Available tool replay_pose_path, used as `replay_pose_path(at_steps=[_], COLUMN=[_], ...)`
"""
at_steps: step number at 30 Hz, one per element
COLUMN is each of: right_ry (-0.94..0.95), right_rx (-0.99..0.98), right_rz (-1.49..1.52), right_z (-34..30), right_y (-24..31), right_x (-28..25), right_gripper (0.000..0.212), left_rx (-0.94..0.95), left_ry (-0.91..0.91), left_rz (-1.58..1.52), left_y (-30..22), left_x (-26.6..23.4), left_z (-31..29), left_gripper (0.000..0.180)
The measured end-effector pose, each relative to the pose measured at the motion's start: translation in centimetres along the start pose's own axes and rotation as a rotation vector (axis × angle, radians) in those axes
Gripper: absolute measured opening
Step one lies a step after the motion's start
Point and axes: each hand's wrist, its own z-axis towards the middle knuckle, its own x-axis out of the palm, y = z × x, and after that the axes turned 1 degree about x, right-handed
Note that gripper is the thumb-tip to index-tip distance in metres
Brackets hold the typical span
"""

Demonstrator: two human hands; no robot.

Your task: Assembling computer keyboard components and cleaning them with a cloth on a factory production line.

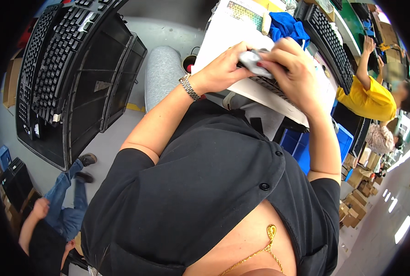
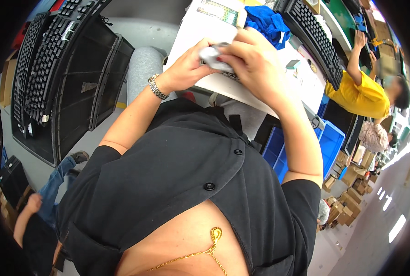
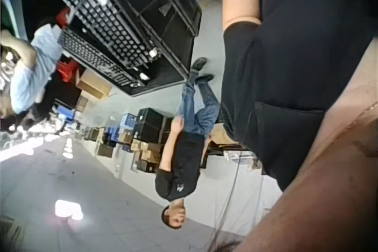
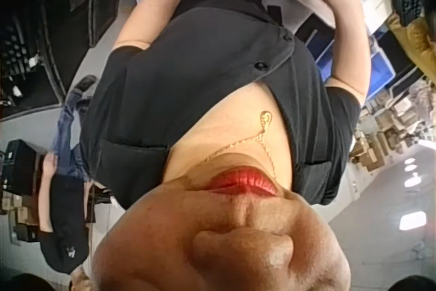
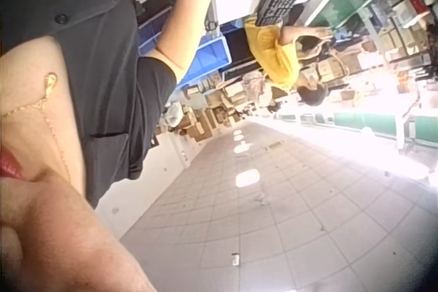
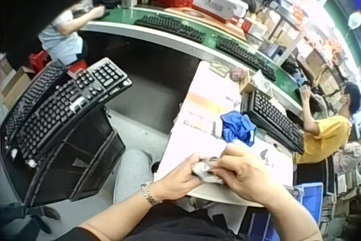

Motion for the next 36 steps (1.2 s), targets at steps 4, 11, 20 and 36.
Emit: replay_pose_path(at_steps=[4,11,20,36], right_ry=[-0.006,-0.082,-0.126,-0.144], right_rx=[0.038,-0.2,-0.097,-0.133], right_rz=[0.02,0.016,-0.008,-0.004], right_z=[-2.0,1.8,0.3,1.9], right_y=[-1.2,0.3,0.0,0.0], right_x=[-0.2,1.5,1.2,1.8], right_gripper=[0.007,0.007,0.008,0.008], left_rx=[-0.099,0.014,-0.012,-0.018], left_ry=[0.033,0.012,0.001,0.038], left_rz=[0.023,-0.015,0.003,0.042], left_y=[-0.5,0.2,0.0,0.3], left_x=[0.0,0.2,0.6,0.0], left_z=[0.7,0.5,0.6,0.3], left_gripper=[0.04,0.041,0.037,0.039])
